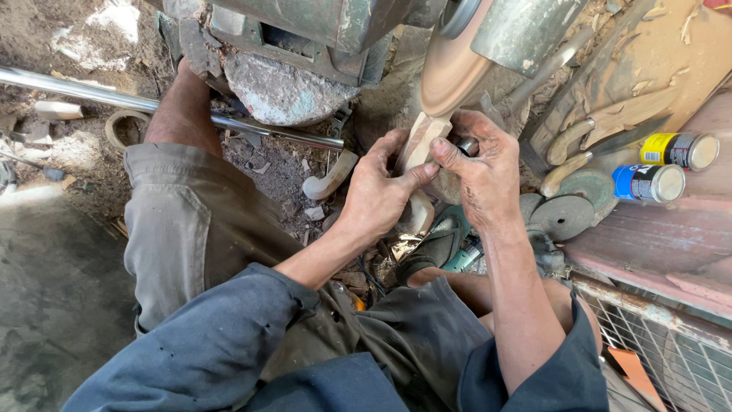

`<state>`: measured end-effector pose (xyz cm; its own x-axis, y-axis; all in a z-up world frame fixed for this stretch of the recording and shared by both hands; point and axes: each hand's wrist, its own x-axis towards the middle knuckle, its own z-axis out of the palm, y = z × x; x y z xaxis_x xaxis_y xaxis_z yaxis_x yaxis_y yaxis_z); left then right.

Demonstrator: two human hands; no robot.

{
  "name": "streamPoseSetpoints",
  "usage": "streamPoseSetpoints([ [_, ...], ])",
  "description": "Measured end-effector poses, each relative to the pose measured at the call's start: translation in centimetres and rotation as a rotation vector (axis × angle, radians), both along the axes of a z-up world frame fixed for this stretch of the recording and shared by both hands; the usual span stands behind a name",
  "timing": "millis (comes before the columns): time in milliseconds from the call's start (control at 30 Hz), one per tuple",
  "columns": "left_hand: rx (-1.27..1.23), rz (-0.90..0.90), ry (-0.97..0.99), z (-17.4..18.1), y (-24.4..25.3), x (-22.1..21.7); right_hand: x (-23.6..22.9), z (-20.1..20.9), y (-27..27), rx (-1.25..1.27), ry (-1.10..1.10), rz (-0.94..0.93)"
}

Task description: The person holds a small wooden piece against a rotating grinding wheel, shaping and smoothing its edges. The person repeatedly repositions the wood to grind different sides and occasionally pauses to inspect the surface before continuing.

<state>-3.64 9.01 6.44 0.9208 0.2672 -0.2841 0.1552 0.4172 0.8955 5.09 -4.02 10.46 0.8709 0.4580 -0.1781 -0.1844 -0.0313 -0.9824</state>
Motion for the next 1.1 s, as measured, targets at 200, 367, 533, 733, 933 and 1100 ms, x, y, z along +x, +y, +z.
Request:
streamPoseSetpoints([
  [200, -0.142, -0.059, 0.006, 0.0, 0.5, 0.1, 0.1, 0.5, 0.1, 0.129, 0.229, 0.029],
  [367, 0.103, -0.059, -0.027, 0.2, 0.7, 0.0, 0.1, 0.1, 0.2, 0.068, 0.074, 0.022],
  [533, 0.325, -0.065, 0.042, 0.7, 0.9, -0.1, 0.0, 0.3, 0.4, -0.142, -0.052, -0.003],
  [733, 0.127, -0.139, -0.006, 0.9, 1.9, 0.2, 0.2, 0.9, -0.1, 0.014, 0.094, 0.066],
  [933, 0.585, -0.268, 0.136, 2.4, 2.9, 0.2, 0.4, 0.2, 0.1, -0.03, 0.035, 0.039],
  [1100, 0.602, -0.236, 0.139, 3.3, 2.7, 0.5, 0.1, 0.5, 0.1, -0.179, -0.042, 0.0],
])
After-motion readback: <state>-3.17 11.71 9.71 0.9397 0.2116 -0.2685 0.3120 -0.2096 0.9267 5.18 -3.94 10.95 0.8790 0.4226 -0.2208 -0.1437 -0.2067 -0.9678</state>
